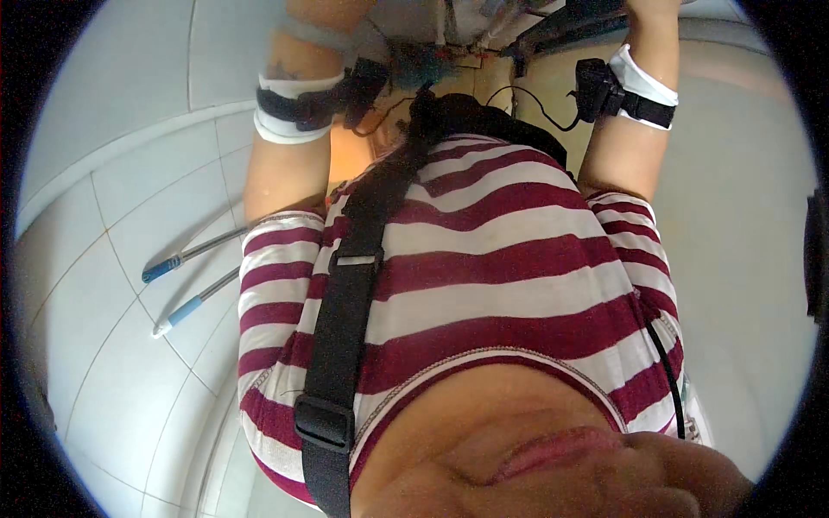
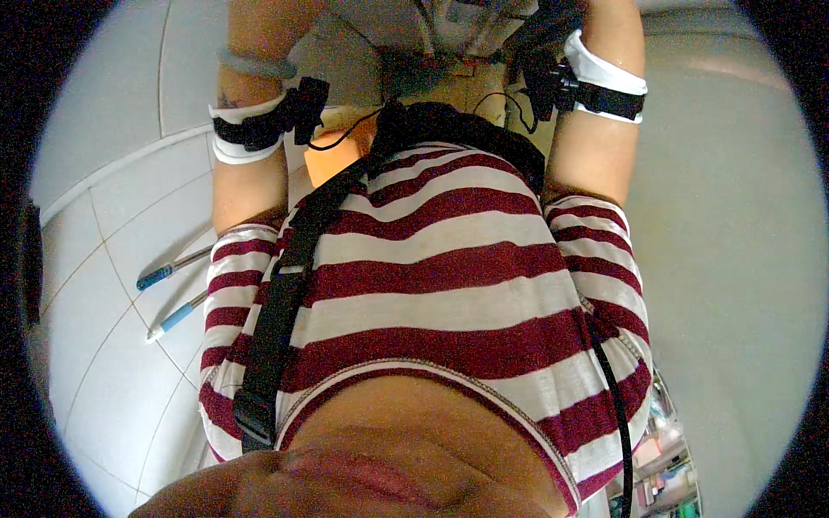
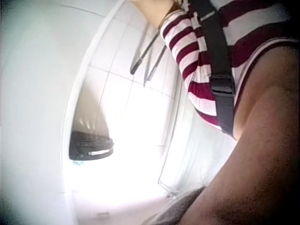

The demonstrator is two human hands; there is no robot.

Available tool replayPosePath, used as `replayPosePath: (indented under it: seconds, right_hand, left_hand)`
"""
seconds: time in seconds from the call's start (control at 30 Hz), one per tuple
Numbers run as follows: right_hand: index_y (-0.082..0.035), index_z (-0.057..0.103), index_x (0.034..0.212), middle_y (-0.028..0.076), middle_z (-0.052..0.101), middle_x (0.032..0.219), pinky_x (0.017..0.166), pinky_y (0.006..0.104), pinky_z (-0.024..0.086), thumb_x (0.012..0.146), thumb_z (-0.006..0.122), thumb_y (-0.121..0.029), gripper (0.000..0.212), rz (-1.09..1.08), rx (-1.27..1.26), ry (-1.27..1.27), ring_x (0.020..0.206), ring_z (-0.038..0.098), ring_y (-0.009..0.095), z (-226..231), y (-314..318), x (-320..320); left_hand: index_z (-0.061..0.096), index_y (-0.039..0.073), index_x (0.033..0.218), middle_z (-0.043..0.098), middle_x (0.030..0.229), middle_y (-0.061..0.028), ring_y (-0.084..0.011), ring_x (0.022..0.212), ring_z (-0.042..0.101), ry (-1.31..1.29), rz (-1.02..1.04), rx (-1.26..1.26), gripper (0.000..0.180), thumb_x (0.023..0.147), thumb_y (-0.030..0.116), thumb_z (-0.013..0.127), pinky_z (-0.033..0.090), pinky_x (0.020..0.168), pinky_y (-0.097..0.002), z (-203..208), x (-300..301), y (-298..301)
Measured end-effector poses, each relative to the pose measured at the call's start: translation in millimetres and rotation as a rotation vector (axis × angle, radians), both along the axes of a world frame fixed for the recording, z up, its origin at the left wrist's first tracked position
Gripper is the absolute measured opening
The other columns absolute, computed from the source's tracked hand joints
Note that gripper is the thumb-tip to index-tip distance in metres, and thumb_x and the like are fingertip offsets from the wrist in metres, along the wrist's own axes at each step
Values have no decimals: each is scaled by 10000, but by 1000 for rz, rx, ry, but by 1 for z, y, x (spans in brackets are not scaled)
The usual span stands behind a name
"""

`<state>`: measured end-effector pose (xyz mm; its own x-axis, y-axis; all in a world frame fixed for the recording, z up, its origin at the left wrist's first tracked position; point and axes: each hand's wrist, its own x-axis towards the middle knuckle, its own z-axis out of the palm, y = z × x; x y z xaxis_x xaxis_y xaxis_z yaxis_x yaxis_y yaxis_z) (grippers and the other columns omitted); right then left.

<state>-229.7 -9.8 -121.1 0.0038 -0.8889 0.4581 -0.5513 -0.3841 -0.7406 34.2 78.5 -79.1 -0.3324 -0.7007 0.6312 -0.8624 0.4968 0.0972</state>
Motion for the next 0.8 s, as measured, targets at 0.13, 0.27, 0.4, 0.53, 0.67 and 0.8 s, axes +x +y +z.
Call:
replayPosePath:
  seconds: [0.13,0.27,0.4,0.53,0.67,0.8]
  right_hand:
    - [6,653,795,87,617,660,554,347,425,949,529,-351,409,11,136,44,613,560,178,12,-3,0]
    - [12,653,806,81,628,704,588,325,434,932,577,-301,345,112,25,43,654,566,168,12,-3,-4]
    - [5,646,917,66,653,864,690,279,467,903,627,-223,229,-50,-191,141,794,597,142,-21,-1,-19]
    - [74,642,1032,129,683,921,755,266,508,937,561,-141,248,-72,-276,-319,810,639,187,-8,22,-7]
    - [57,669,956,141,703,881,703,269,525,899,603,-96,176,28,-444,-69,790,657,192,-51,60,-17]
    - [-32,715,955,54,711,851,686,230,501,849,700,-120,138,248,214,17,746,638,126,-97,99,-10]
  left_hand:
    - [448,41,1360,420,1406,-231,-411,1270,418,-3,84,131,621,769,27,637,356,1056,-456,-3,7,27]
    - [479,36,1340,400,1408,-252,-421,1265,410,25,88,137,584,779,39,641,363,1034,-468,-37,35,60]
    - [601,78,1192,558,1255,-190,-372,1111,550,65,64,288,384,809,82,627,434,957,-446,-84,67,97]
    - [625,112,1163,604,1172,-129,-322,1080,568,48,64,471,344,835,214,648,471,901,-438,-113,53,129]
    - [611,126,1183,563,1268,-144,-358,1066,583,158,77,746,352,833,164,630,457,950,-453,-143,54,154]
    - [628,95,1141,598,1207,-133,-347,1046,593,28,172,973,331,819,172,622,479,911,-440,-164,50,184]
